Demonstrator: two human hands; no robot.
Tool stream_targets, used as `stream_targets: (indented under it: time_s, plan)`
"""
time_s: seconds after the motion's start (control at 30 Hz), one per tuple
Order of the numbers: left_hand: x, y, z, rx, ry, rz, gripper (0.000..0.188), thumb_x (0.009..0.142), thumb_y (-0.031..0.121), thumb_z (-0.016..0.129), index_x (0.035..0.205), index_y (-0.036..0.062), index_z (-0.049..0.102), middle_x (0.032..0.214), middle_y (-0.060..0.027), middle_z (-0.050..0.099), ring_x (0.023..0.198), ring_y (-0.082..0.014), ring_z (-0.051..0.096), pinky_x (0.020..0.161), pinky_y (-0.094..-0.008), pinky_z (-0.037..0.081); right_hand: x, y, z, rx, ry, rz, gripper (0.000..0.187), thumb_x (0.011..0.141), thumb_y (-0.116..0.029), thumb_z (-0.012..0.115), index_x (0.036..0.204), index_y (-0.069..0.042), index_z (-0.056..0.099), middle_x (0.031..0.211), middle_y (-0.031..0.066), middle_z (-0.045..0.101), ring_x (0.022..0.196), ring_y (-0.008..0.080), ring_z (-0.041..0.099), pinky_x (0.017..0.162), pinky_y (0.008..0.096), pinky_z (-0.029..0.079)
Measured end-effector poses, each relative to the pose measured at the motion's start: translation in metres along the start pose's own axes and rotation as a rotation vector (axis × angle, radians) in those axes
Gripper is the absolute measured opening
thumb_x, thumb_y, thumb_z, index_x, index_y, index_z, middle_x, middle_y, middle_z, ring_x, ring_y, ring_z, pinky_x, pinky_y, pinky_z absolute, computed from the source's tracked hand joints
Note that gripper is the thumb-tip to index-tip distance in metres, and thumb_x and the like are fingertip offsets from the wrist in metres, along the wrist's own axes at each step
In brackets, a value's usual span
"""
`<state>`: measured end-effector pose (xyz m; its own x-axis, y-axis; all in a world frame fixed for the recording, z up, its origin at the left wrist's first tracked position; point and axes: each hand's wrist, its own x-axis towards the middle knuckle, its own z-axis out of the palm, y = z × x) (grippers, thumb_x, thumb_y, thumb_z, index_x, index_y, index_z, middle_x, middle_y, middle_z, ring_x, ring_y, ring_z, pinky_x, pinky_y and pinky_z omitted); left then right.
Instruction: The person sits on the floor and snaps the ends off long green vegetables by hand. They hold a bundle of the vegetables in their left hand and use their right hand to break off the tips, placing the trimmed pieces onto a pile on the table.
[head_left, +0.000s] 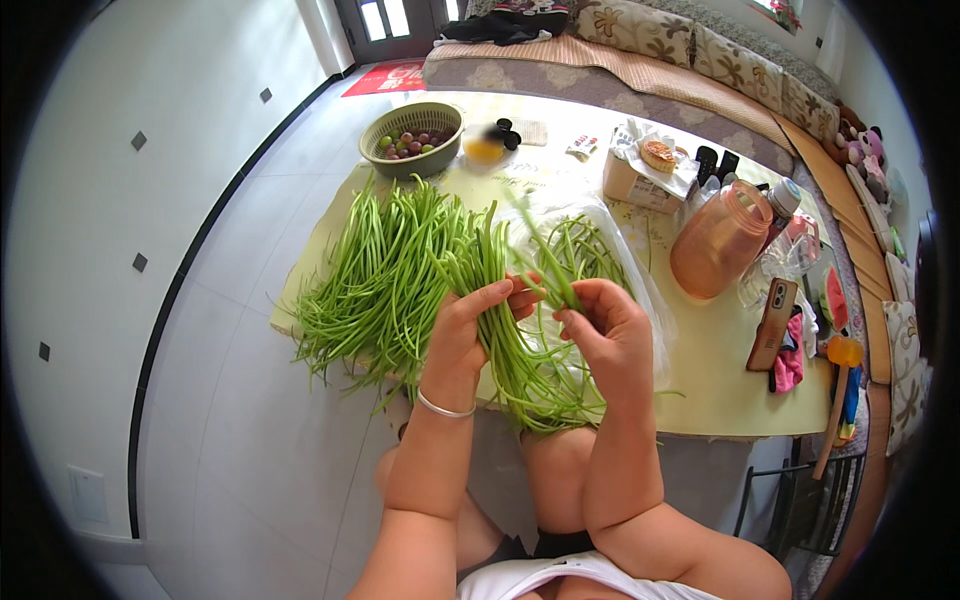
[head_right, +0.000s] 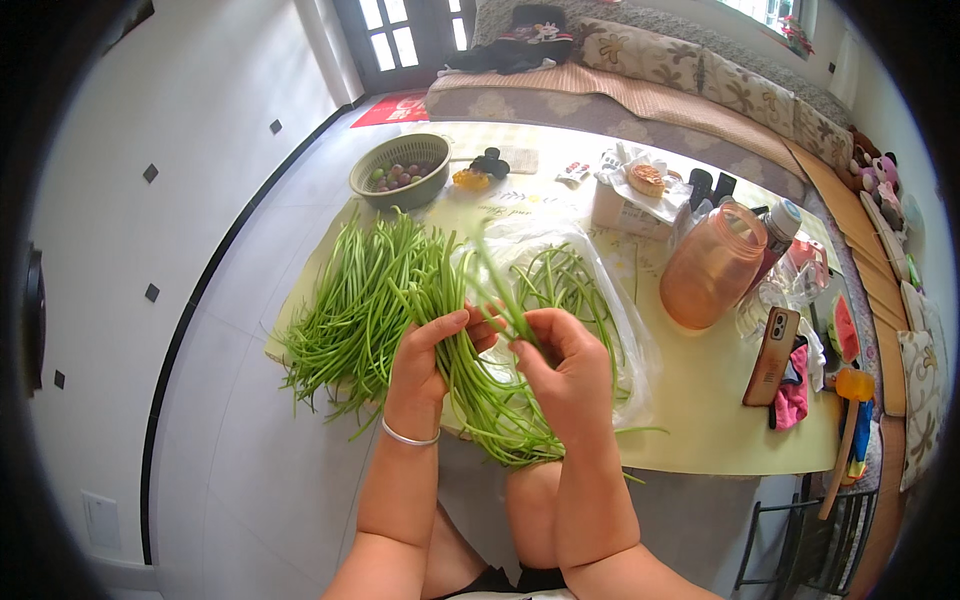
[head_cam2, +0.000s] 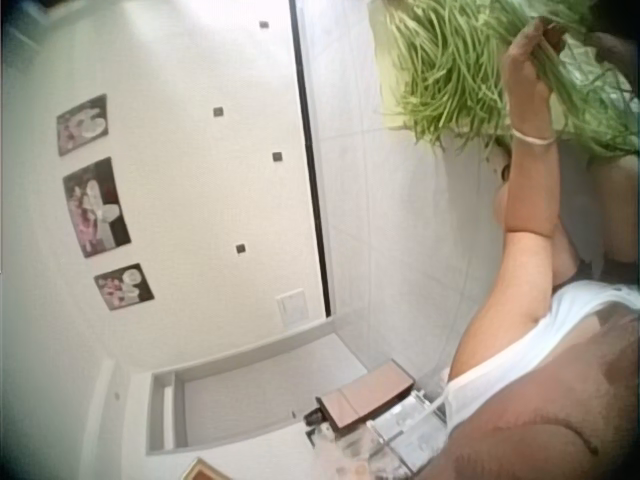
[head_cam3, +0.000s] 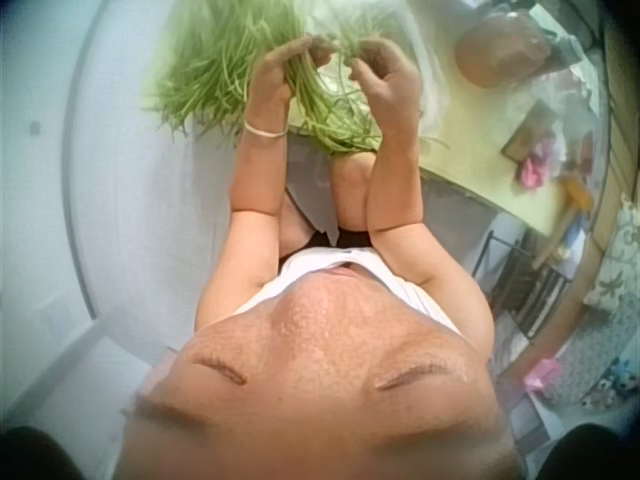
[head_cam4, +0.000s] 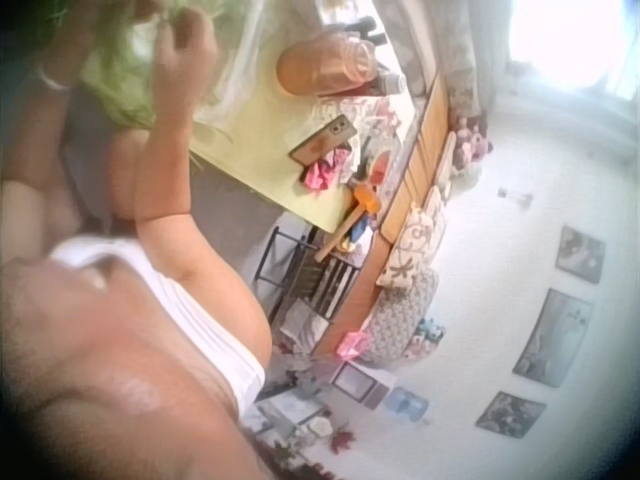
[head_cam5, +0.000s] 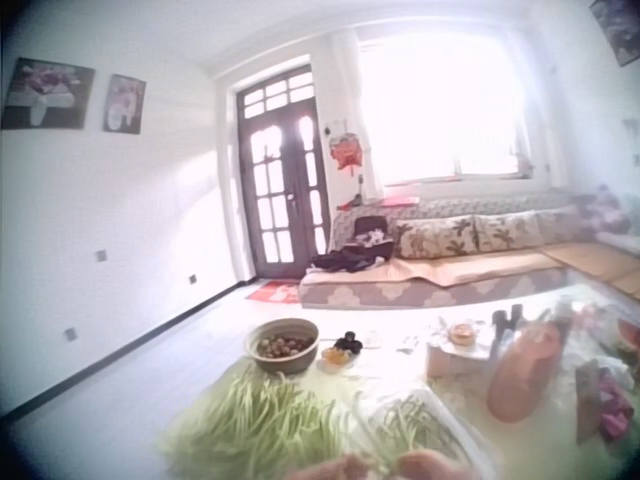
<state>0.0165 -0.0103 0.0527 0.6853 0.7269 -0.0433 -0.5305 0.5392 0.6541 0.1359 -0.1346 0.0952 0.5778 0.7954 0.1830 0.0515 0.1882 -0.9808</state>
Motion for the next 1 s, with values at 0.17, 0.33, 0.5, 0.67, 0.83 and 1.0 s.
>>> stream_targets:
  time_s: [0.17,0.33,0.5,0.67,0.83,1.0]
  plan:
    - [0.005,-0.003,-0.014,-0.155,-0.063,-0.040,0.031,0.085,0.006,0.058,0.111,-0.0118,0.057,0.111,-0.0257,0.062,0.096,-0.0338,0.066,0.083,-0.0423,0.055,-0.006,0.001,0.008,-0.074,-0.143,0.029,0.020,0.083,0.001,0.062,0.103,0.003,0.061,0.081,0.0050,0.064,0.072,0.0072,0.058,0.063,0.0223,0.047]
    - [0.003,-0.004,-0.015,-0.216,-0.128,0.017,0.037,0.083,0.005,0.055,0.116,-0.0128,0.054,0.110,-0.0260,0.062,0.096,-0.0340,0.065,0.084,-0.0428,0.055,-0.006,0.005,0.013,-0.180,-0.191,0.039,0.017,0.085,-0.004,0.061,0.101,0.002,0.063,0.078,0.0107,0.068,0.068,0.0137,0.064,0.062,0.0264,0.049]
    - [0.001,0.001,-0.001,-0.301,-0.164,0.051,0.043,0.082,0.006,0.054,0.122,-0.0091,0.049,0.105,-0.0234,0.064,0.089,-0.0319,0.067,0.079,-0.0392,0.056,-0.006,0.014,0.017,-0.275,-0.165,-0.022,0.015,0.086,-0.006,0.061,0.099,0.001,0.063,0.074,0.0129,0.066,0.064,0.0177,0.063,0.059,0.0297,0.048]
    - [0.002,0.005,-0.003,-0.278,-0.170,0.013,0.047,0.082,0.008,0.060,0.125,-0.0072,0.047,0.097,-0.0178,0.066,0.086,-0.0292,0.067,0.080,-0.0406,0.055,-0.004,0.014,0.018,-0.278,-0.180,-0.005,0.015,0.086,-0.009,0.062,0.097,0.001,0.063,0.072,0.0147,0.065,0.063,0.0218,0.063,0.059,0.0316,0.047]
    - [0.004,0.006,-0.021,-0.244,-0.157,0.061,0.041,0.088,0.010,0.058,0.124,-0.0061,0.048,0.086,-0.0121,0.063,0.082,-0.0252,0.064,0.082,-0.0407,0.053,0.008,0.018,0.006,-0.430,-0.171,0.021,0.019,0.085,-0.018,0.065,0.093,-0.001,0.066,0.082,0.0161,0.065,0.076,0.0285,0.062,0.068,0.0363,0.048]
    - [0.004,0.011,-0.021,-0.256,-0.135,0.052,0.038,0.088,0.010,0.058,0.122,-0.0057,0.050,0.088,-0.0119,0.064,0.079,-0.0238,0.064,0.078,-0.0386,0.052,0.022,0.070,-0.014,-0.966,0.033,-0.144,0.024,0.083,-0.025,0.067,0.095,-0.004,0.069,0.107,0.0162,0.060,0.103,0.0336,0.054,0.084,0.0426,0.047]
